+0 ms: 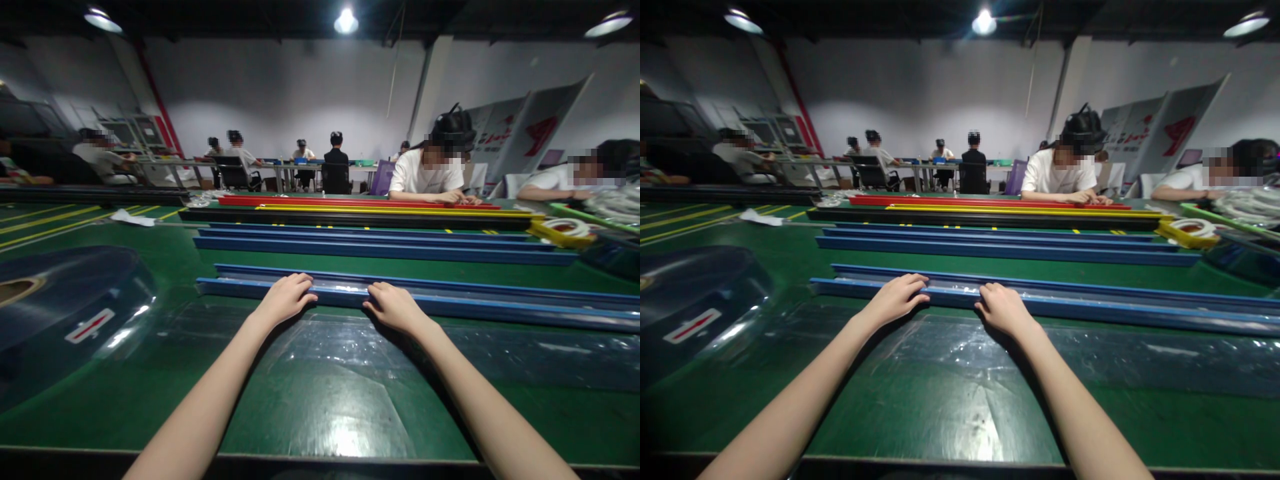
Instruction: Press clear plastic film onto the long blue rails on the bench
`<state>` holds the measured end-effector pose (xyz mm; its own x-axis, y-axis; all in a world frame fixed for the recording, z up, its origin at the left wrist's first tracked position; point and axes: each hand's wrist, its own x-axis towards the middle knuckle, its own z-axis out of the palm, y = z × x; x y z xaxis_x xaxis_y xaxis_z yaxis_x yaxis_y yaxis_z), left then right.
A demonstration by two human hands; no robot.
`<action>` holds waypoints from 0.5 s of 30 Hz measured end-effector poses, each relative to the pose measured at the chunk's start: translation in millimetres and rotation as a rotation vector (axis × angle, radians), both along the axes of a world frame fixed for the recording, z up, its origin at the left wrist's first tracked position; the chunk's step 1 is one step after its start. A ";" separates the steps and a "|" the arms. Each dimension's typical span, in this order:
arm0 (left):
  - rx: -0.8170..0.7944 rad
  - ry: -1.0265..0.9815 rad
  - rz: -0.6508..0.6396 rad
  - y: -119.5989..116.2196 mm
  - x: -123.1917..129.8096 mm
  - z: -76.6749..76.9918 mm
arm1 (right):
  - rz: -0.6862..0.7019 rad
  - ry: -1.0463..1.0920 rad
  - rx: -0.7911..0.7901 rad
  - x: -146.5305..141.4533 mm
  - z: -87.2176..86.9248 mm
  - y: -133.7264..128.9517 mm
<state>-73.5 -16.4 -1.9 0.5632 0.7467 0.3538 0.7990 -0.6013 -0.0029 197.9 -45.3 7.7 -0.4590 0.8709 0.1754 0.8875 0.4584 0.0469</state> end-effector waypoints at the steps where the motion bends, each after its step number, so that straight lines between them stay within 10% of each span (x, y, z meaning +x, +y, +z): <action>1: -0.001 0.000 0.003 0.0 0.0 -0.2 | 0.000 0.000 0.002 -0.1 0.1 -0.1; 15: 0.002 0.037 0.027 1.7 -0.6 -2.2 | 0.003 0.012 -0.003 0.5 -1.6 2.0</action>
<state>-74.1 -14.7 -4.1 0.5557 0.7611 0.3345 0.8143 -0.5794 -0.0345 198.4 -43.3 6.1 -0.4596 0.8701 0.1780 0.8866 0.4612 0.0346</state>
